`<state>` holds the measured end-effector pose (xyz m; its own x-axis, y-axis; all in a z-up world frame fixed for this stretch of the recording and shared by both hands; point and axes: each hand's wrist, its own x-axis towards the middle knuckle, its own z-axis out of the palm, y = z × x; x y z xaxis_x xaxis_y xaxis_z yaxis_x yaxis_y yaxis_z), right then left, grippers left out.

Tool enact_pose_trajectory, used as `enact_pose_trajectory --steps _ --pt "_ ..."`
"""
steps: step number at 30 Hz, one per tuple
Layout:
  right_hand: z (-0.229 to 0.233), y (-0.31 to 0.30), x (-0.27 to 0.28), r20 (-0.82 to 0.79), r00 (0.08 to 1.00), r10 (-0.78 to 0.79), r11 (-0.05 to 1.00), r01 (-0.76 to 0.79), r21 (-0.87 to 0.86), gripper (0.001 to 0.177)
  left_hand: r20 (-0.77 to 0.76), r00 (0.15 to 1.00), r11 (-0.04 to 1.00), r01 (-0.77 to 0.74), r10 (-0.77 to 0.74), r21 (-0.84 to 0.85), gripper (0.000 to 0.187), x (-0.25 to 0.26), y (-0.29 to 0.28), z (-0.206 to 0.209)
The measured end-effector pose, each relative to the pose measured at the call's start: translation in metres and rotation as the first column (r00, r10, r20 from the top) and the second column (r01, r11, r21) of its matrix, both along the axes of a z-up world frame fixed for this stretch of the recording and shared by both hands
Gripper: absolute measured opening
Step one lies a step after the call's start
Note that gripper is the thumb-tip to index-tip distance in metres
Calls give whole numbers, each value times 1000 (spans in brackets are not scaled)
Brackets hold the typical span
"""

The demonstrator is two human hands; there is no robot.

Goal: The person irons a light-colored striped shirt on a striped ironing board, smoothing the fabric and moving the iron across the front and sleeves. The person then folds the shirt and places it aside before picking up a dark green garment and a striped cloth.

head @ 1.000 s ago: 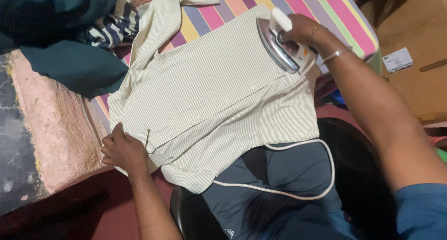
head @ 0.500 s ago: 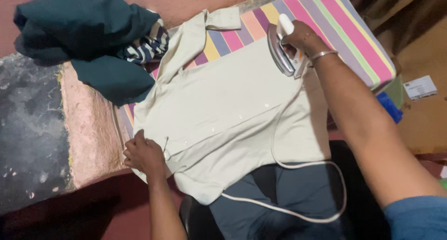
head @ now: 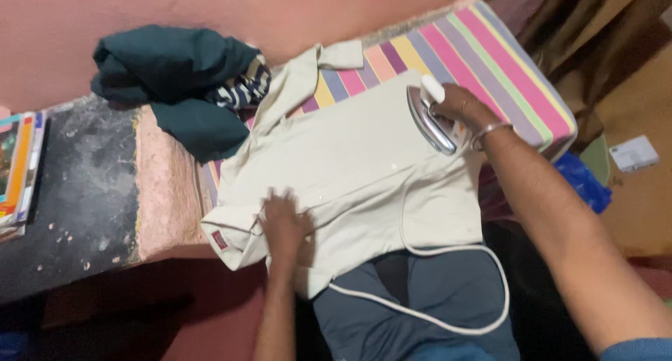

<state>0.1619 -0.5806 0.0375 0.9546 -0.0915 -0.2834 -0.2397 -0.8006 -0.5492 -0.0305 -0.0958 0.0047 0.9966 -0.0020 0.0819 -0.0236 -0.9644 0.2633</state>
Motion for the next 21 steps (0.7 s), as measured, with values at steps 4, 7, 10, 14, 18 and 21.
enact_pose_trajectory --steps 4,7,10,14,18,21 --pt "12 4 -6 113 993 22 999 -16 -49 50 55 976 971 216 -211 -106 72 -7 -49 11" --pt "32 13 -3 66 970 233 962 -220 -160 52 14 953 947 303 -303 -104 75 -2 -58 17" --pt "51 40 -6 71 862 502 828 -456 -326 50 -187 926 944 313 -328 -102 83 -8 -56 16" --pt "76 97 -4 -85 751 655 645 -614 -455 51 -284 896 940 330 -341 -90 92 -6 -56 17" --pt "73 154 17 -94 699 709 581 -655 -483 52 -341 876 940 323 -342 -112 98 -9 -56 20" --pt "60 192 43 -39 711 702 612 -631 -476 54 -322 876 934 333 -358 -131 100 -10 -55 19"
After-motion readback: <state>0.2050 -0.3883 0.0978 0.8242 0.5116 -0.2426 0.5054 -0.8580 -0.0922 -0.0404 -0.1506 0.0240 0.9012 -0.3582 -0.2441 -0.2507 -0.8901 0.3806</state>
